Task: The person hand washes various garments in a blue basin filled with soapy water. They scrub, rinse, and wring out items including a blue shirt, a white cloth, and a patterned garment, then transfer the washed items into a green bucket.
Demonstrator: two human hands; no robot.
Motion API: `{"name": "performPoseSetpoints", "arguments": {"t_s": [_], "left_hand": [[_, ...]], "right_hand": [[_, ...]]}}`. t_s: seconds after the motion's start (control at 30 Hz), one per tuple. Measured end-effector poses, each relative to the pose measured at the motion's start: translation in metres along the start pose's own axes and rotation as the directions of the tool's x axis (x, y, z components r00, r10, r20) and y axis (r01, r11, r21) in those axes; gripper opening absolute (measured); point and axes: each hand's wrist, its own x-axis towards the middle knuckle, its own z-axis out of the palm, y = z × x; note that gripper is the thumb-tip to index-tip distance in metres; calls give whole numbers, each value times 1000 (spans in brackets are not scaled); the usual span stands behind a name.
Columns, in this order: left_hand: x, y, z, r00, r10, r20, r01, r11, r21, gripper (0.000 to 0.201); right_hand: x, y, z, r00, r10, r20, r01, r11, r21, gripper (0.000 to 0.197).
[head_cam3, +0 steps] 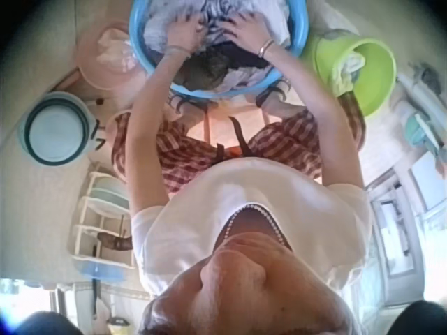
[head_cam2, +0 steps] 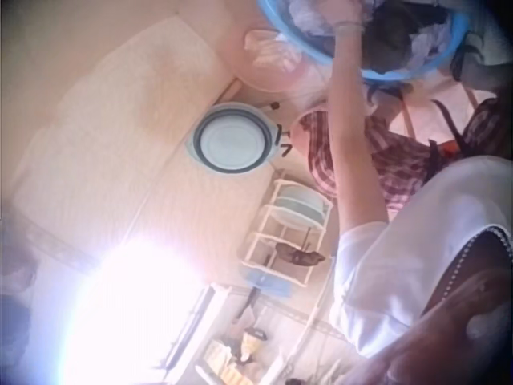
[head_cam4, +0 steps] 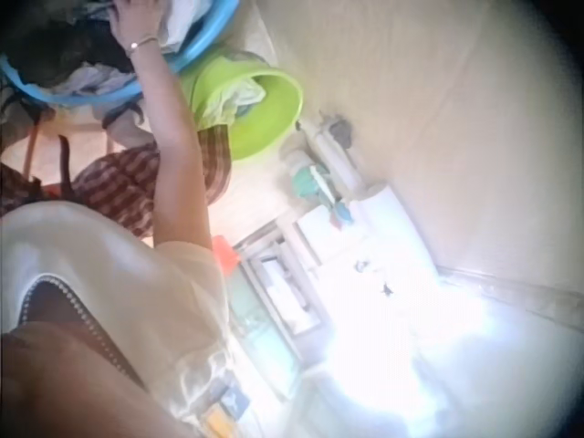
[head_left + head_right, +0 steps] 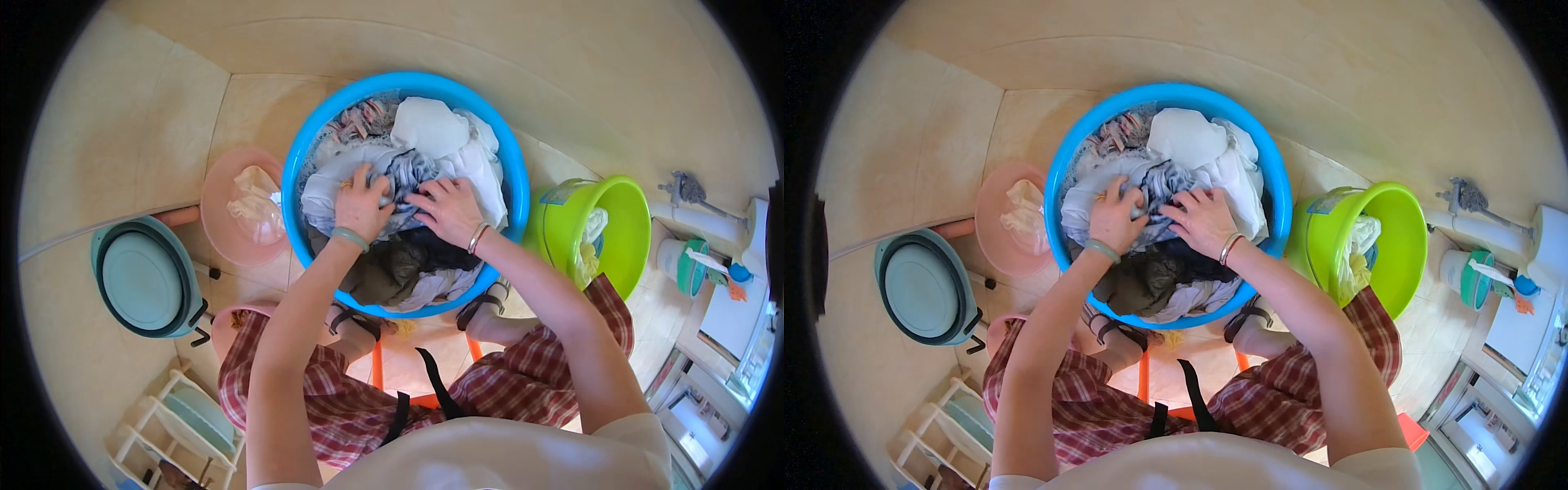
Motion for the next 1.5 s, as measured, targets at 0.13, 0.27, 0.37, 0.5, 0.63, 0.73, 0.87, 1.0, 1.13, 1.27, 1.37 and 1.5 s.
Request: {"name": "performPoseSetpoints", "arguments": {"t_s": [0.13,0.27,0.37,0.5,0.63,0.73,0.87,1.0,1.13,1.27,1.37,1.5], "left_hand": [[4,-11,34,995,79,53,-86,988,130,38],[10,-16,61,986,-7,170,-29,979,204,38],[14,-27,79,974,-33,224,-24,968,249,35],[14,-48,106,944,-170,284,82,951,298,37],[50,-20,123,814,-178,553,-158,848,506,51],[49,-34,125,775,-181,605,-147,880,453,52],[32,-49,72,890,-96,445,-20,968,249,33],[32,-20,15,992,-118,49,127,924,-362,21],[24,5,-64,973,-84,-216,-4,927,-376,21],[21,58,-127,911,-386,-144,173,675,-717,17],[18,97,-173,908,-385,-165,52,494,-868,13],[2,142,-225,928,-295,-226,-107,369,-923,15]], "right_hand": [[10,9,36,987,147,63,-142,987,-75,25],[11,16,61,968,202,147,-191,978,-84,28],[16,21,78,978,174,115,-163,982,-95,32],[28,26,134,907,357,222,-360,932,-28,34],[-26,91,238,720,564,404,-692,536,484,39],[-28,85,207,797,352,491,-492,850,189,38],[36,40,80,887,162,433,-252,955,157,31],[6,53,29,954,258,153,-266,963,39,20],[24,21,-69,819,572,37,-574,816,67,23],[31,2,-125,795,568,-214,-476,802,361,21],[47,-29,-172,774,563,-290,-229,676,700,19],[58,-84,-232,830,479,-288,36,468,883,22]]}}
